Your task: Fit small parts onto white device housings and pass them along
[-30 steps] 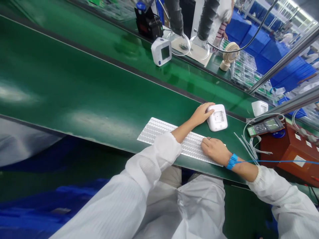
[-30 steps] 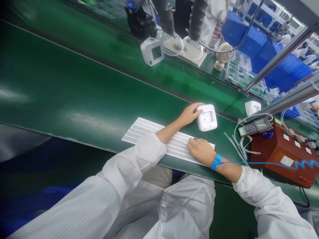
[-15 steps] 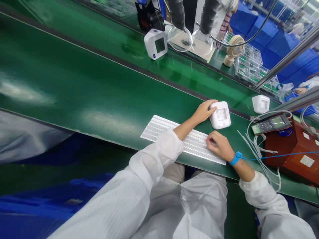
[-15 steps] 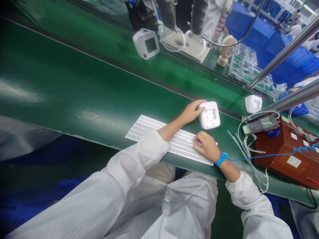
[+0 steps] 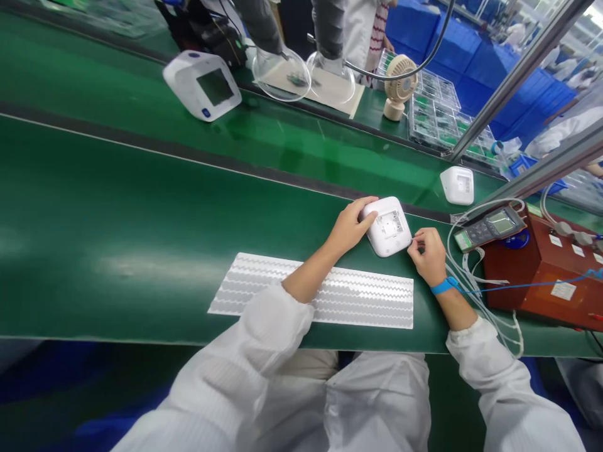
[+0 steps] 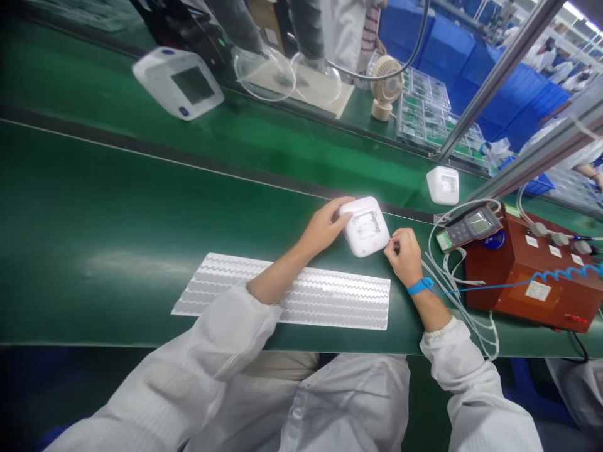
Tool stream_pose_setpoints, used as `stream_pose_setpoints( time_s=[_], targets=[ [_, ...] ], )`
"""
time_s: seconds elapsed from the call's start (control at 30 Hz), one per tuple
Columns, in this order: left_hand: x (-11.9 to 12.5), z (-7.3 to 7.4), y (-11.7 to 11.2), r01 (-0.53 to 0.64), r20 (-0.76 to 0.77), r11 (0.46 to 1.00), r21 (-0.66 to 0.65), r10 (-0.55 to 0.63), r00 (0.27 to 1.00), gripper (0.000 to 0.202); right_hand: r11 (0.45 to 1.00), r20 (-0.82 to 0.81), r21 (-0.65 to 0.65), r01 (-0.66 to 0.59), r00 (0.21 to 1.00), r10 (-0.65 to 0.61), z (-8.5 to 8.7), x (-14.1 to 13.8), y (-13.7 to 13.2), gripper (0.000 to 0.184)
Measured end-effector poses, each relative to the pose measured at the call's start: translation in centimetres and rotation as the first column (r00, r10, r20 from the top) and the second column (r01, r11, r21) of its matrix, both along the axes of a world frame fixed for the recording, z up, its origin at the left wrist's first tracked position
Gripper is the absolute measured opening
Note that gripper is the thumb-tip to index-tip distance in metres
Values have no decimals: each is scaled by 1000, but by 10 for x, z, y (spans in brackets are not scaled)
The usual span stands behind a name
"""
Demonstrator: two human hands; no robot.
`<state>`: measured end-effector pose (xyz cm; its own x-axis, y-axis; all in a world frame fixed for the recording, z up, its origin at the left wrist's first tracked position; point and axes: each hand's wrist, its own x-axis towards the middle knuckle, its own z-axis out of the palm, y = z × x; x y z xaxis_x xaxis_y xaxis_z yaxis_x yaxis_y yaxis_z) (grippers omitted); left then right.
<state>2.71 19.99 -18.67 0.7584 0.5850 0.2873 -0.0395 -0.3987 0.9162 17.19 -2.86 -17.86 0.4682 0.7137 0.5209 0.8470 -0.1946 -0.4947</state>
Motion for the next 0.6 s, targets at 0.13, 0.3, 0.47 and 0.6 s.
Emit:
stream_pose_setpoints(
  time_s=[0.13,0.3,0.47,0.6],
  targets=[
    [-2,1,0,2,-10,1000,0,-2,1000,43,999,48,-8,-31,998,31,-2,-2,0,16],
    [-3,2,0,3,-21,1000,11,-2,1000,42,999,92,-41,-27,995,31,-4,-3,0,18],
    [-3,4,-1,6,-32,1000,12,-5,999,43,999,116,-30,-41,992,44,-5,-2,0,19],
    [-3,5,-2,3,-33,1000,3,-3,999,44,998,144,-23,-57,988,60,-5,-2,1,21]
  ],
)
